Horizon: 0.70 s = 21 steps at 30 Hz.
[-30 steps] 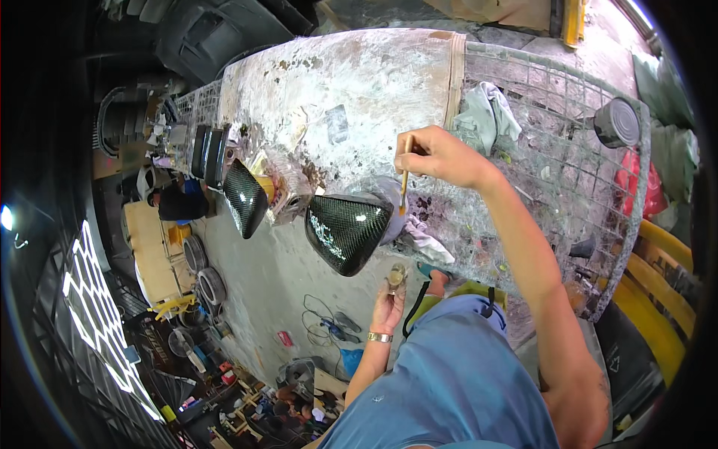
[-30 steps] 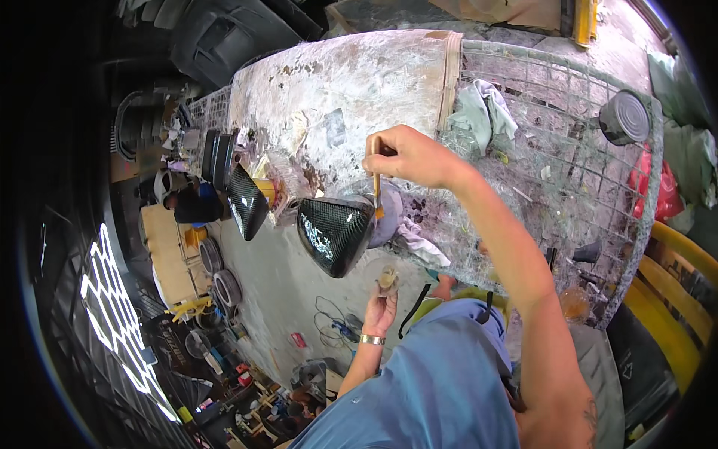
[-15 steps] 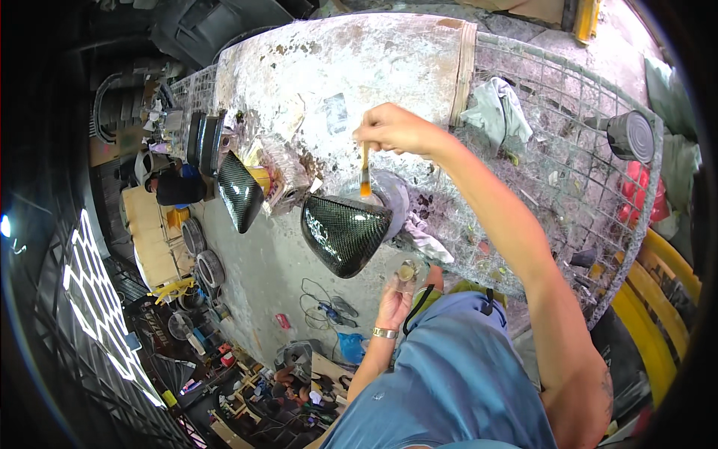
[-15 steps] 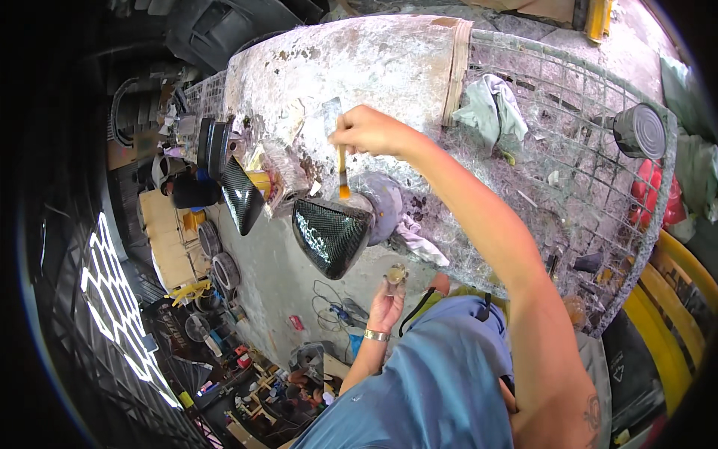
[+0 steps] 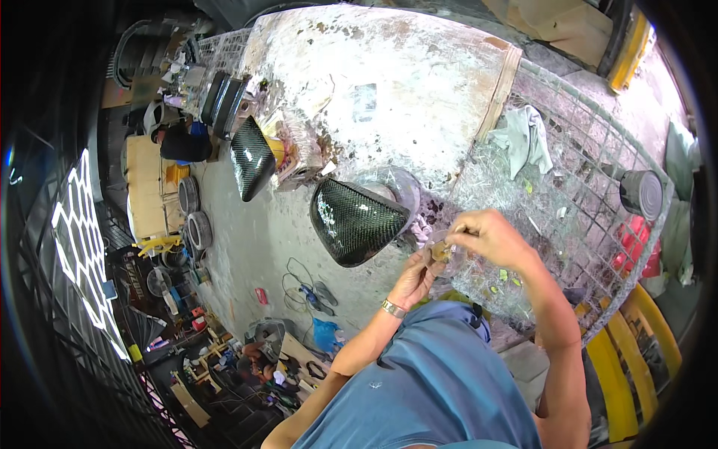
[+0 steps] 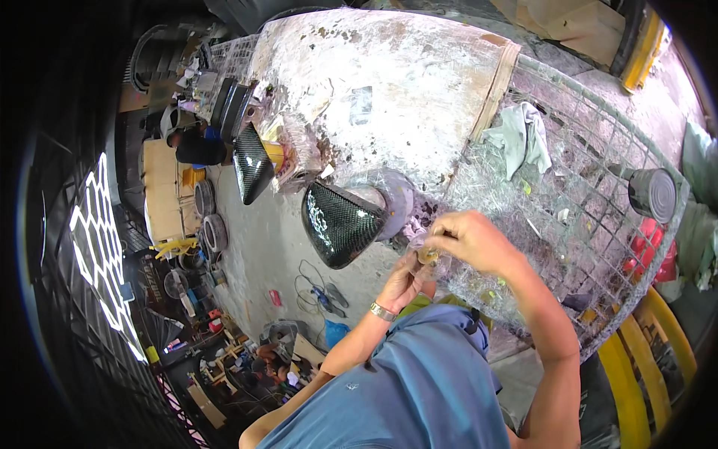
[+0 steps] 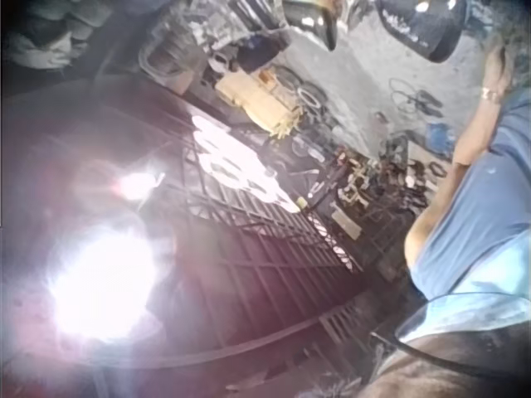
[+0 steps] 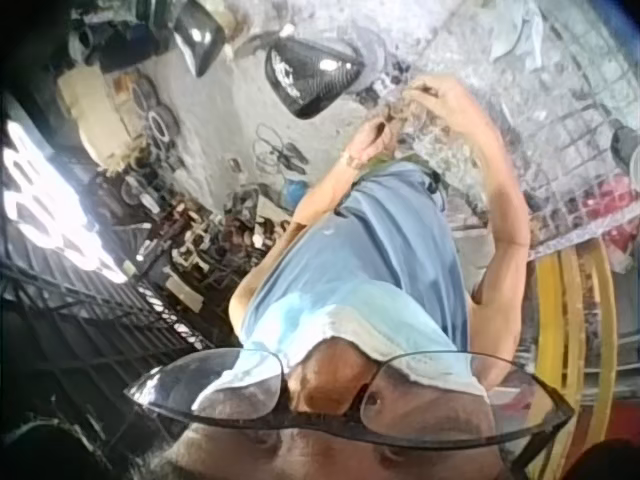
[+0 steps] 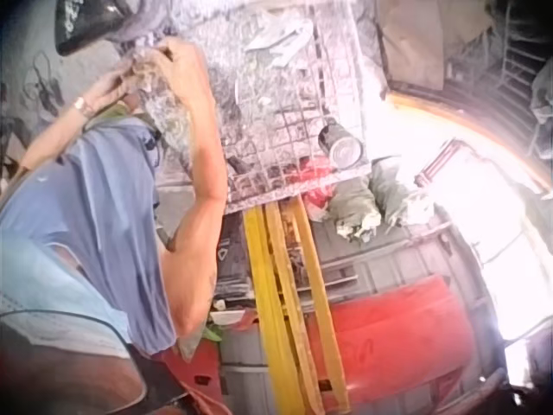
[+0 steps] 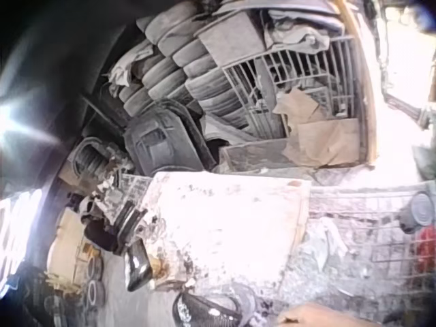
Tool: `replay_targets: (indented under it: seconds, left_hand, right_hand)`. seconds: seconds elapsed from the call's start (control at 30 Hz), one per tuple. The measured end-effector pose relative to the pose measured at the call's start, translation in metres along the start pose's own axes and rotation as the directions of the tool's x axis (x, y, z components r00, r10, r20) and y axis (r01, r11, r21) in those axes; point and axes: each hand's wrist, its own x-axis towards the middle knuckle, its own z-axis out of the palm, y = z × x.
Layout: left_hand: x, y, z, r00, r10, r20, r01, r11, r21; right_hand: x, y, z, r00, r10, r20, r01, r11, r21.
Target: The person paints a clear liquid onto several carbon fiber car parts including side mirror covers and grill inserts using a small brush.
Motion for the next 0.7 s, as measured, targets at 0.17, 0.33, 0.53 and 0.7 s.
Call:
replay_targets:
  seconds: [0.17,0.33,0.53,0.7]
  left_hand:
    - [-0.004,0.000,-0.013,0.999,0.041,-0.021,-0.042,0.998,-0.038]
    - [-0.020,-0.007,-0.043,0.991,0.042,-0.129,-0.050,0.997,-0.058]
    - [-0.044,-0.006,-0.039,0.971,0.102,-0.215,-0.105,0.995,-0.003]
    - [-0.059,0.003,-0.036,0.995,0.097,-0.033,-0.100,0.988,-0.119]
  right_hand:
    - [0.040,-0.021,-0.042,0.999,-0.039,0.034,0.025,0.939,0.342]
    - [0.096,-0.047,-0.062,0.984,-0.064,0.168,0.007,0.947,0.320]
    - [0.153,-0.044,-0.038,0.932,-0.114,0.343,-0.014,0.937,0.348]
    - [0.186,-0.054,-0.026,0.910,-0.064,0.410,-0.077,0.945,0.319]
